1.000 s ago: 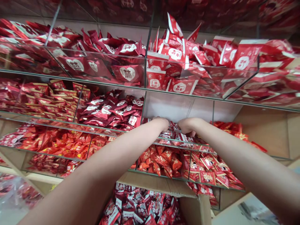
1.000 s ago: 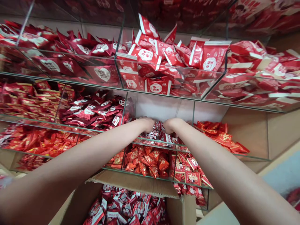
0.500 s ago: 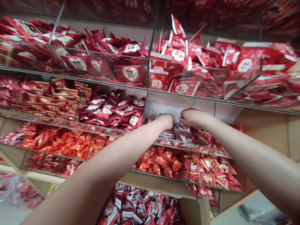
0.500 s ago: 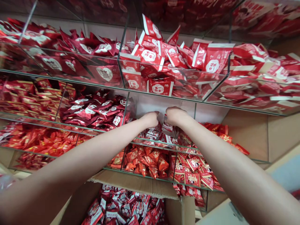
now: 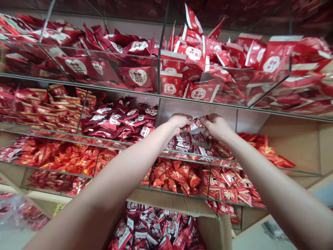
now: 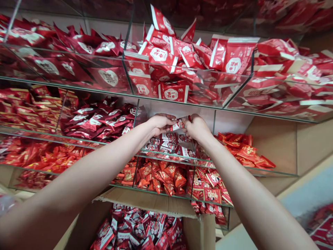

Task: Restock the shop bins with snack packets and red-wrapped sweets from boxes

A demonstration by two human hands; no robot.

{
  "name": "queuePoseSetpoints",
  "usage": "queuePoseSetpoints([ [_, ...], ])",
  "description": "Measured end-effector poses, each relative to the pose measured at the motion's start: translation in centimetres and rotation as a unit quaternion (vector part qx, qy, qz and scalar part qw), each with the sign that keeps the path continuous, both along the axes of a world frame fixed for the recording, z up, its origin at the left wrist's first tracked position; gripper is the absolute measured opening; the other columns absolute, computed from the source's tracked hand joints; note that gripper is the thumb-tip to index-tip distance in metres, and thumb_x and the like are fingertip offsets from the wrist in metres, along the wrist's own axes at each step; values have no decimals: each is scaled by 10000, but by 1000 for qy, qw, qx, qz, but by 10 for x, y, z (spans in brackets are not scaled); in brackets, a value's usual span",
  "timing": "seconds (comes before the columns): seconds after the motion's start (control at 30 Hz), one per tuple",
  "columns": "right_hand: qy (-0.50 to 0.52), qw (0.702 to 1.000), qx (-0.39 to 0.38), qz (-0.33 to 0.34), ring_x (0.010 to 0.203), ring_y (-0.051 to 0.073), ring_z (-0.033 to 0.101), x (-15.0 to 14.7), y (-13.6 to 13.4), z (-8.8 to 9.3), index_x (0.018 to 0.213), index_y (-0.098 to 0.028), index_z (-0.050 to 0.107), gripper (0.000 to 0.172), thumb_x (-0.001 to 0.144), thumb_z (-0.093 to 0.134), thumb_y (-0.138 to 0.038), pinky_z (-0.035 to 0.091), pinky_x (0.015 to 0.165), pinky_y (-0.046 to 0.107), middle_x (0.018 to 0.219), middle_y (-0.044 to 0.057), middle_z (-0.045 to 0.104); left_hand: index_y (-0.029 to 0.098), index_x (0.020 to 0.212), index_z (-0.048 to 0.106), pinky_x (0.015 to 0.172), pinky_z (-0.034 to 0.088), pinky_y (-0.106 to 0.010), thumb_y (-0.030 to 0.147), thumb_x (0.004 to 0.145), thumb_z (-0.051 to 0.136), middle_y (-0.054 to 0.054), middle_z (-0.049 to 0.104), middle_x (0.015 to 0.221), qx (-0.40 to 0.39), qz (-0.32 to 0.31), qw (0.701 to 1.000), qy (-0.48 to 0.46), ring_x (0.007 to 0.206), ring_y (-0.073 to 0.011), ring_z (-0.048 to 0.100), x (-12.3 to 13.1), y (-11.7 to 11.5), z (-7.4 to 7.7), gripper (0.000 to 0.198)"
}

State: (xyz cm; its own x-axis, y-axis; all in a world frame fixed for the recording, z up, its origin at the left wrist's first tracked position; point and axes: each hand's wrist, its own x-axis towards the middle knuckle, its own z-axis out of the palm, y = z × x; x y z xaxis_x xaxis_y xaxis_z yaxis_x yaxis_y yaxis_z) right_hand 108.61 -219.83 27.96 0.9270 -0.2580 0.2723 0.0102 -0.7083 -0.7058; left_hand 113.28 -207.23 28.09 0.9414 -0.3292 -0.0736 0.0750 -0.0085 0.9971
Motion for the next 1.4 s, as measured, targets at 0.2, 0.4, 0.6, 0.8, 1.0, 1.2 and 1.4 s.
queuePoseSetpoints([
  [0.2, 39, 997, 12, 62, 471, 102, 538, -3, 1, -3, 976, -125, 449, 233, 843, 370, -300, 442, 433, 225, 752, 91, 621, 162, 734, 569, 467, 352, -173, 38, 638, 603, 33, 520, 566, -61, 94, 993, -25, 465, -58, 447, 3, 0, 0, 160],
  [0.4, 243, 899, -289, 223, 662, 153, 564, -16, 4, -1, 769, -154, 616, 155, 714, 554, -285, 422, 591, 229, 731, 41, 641, 159, 784, 533, 589, 437, -249, 33, 638, 540, 7, 536, 644, -122, 130, 984, -28, 578, -103, 523, 7, 0, -1, 193],
  [0.6, 278, 836, -401, 249, 674, 160, 544, -20, 4, 0, 797, -151, 606, 282, 754, 476, -397, 375, 564, 234, 754, 43, 621, 165, 724, 490, 540, 435, -208, 94, 685, 484, 35, 495, 584, -173, 90, 981, 10, 497, -66, 488, 5, 0, 2, 82],
  [0.8, 141, 888, -420, 121, 647, 179, 544, -16, 0, 8, 715, -159, 567, 329, 793, 392, -427, 333, 537, 250, 689, 74, 604, 162, 622, 476, 353, 232, -140, 180, 747, 419, 52, 373, 421, -112, 35, 990, 76, 336, -46, 345, -1, 2, 7, 138],
  [1.0, -6, 940, -333, -72, 810, 254, 580, -8, 4, 12, 796, -145, 572, 317, 815, 326, -345, 356, 587, 277, 833, 167, 626, 134, 538, 528, 334, 236, -148, 312, 659, 643, 15, 484, 414, -2, -128, 986, 111, 332, -48, 368, -12, 2, 0, 244],
  [1.2, 0, 993, -120, -14, 589, 158, 585, -5, 1, 3, 968, -130, 524, 345, 847, 245, -294, 412, 523, 243, 740, 101, 632, 135, 703, 600, 536, 441, -227, 238, 695, 633, -10, 608, 565, -58, -104, 993, 25, 473, -94, 529, -12, 0, -3, 109],
  [1.4, 263, 867, -384, 180, 665, 175, 575, -13, 6, -9, 749, -139, 634, 160, 688, 527, -240, 419, 610, 251, 707, 66, 639, 184, 800, 582, 466, 369, -205, 292, 753, 556, 46, 508, 474, -95, 39, 995, -9, 376, -68, 431, 0, -6, -2, 121],
])
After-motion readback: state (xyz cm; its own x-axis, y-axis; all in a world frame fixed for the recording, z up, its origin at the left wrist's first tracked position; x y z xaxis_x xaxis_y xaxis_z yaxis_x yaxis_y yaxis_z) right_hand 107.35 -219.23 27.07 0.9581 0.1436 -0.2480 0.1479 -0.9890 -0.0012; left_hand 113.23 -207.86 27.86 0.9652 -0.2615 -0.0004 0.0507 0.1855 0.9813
